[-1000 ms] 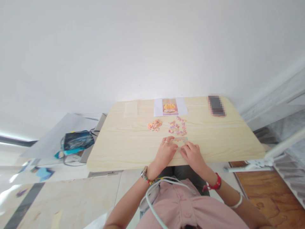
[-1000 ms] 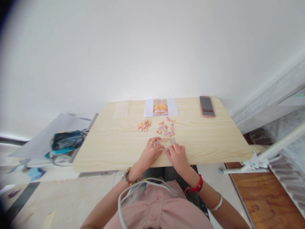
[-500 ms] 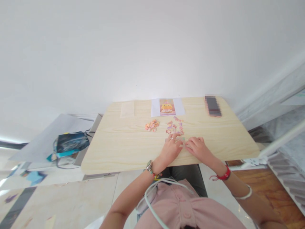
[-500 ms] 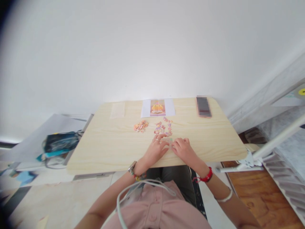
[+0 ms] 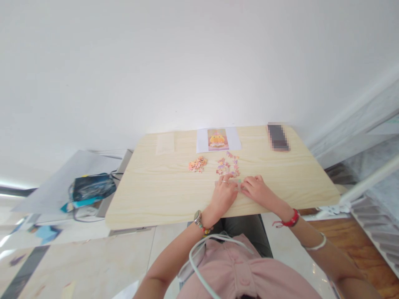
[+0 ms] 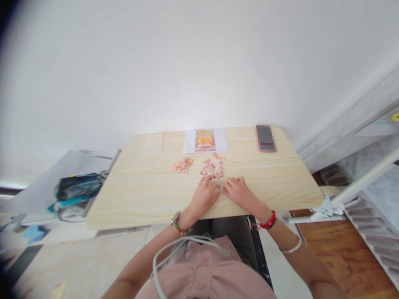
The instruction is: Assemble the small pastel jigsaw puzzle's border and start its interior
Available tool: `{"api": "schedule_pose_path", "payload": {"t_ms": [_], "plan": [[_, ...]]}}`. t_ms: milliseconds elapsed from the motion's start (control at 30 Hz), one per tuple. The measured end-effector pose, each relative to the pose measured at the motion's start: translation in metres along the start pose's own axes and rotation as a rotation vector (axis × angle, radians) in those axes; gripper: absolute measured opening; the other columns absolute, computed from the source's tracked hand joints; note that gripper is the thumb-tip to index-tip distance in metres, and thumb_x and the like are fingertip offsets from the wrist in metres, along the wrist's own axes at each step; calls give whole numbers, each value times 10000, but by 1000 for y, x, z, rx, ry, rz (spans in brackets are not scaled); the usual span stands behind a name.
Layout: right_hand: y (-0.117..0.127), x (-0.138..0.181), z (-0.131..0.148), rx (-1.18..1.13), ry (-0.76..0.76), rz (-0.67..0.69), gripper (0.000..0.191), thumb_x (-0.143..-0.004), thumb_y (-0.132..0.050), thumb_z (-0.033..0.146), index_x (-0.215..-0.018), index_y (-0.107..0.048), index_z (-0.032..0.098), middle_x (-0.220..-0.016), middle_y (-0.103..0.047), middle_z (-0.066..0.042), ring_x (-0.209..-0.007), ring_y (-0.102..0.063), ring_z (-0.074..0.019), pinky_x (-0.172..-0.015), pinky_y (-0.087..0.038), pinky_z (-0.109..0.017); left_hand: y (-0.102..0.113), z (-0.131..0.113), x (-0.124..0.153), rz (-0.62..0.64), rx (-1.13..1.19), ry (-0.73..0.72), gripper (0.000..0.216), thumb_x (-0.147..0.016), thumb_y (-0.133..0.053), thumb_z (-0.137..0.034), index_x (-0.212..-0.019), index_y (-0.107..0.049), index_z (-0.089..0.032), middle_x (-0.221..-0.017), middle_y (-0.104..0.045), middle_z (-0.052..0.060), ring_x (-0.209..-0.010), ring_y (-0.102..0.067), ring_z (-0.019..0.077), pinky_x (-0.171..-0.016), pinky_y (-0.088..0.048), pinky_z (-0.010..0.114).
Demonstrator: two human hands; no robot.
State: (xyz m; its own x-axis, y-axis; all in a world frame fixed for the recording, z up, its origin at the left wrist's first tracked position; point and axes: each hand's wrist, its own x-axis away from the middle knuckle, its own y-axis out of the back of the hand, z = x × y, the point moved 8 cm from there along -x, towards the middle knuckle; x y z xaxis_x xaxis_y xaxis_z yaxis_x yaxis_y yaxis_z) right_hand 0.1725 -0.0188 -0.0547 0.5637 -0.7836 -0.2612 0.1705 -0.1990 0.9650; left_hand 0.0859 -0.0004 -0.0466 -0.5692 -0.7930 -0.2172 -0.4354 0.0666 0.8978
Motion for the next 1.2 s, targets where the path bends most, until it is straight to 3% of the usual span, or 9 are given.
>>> {"api": "schedule_pose_path", "payload": {"t_ms": [200,700,1033,1200], "plan": [[4,0,3,20,19,5,187,-880,-408,216,-795,-562,152,-773,-564,-50,-807,-472,-170,-717,-245,-328,0,-3,1,-29,1,-20,127,-728,-529,-111,-806,-596,-184,-1139,-435,79,-1050,-397,237,-846,-438,409],[14,3,5,-17,-2,-106,230,-889,-403,204,-802,-615,177,-773,-579,-41,-750,-469,-143,-710,-255,-309,-4,-4,1,-30,0,-19,126,-766,-511,-150,-827,-606,-207,-1144,-445,60,-1032,-395,219,-886,-413,393],[14,0,7,-15,-6,-63,251,-884,-401,204,-761,-618,174,-751,-577,-51,-741,-459,-152,-706,-256,-312,-3,-4,-1,-25,3,1,110,-771,-507,-152,-775,-609,-193,-1133,-463,60,-1031,-404,226,-882,-415,395],[16,-2,5,-69,-27,-40,230,-873,-421,224,-771,-623,183,-774,-582,-50,-755,-476,-152,-715,-261,-315,2,0,3,-38,58,-29,139,-755,-546,-163,-873,-604,-207,-1145,-437,66,-1067,-399,223,-899,-412,406]]}}
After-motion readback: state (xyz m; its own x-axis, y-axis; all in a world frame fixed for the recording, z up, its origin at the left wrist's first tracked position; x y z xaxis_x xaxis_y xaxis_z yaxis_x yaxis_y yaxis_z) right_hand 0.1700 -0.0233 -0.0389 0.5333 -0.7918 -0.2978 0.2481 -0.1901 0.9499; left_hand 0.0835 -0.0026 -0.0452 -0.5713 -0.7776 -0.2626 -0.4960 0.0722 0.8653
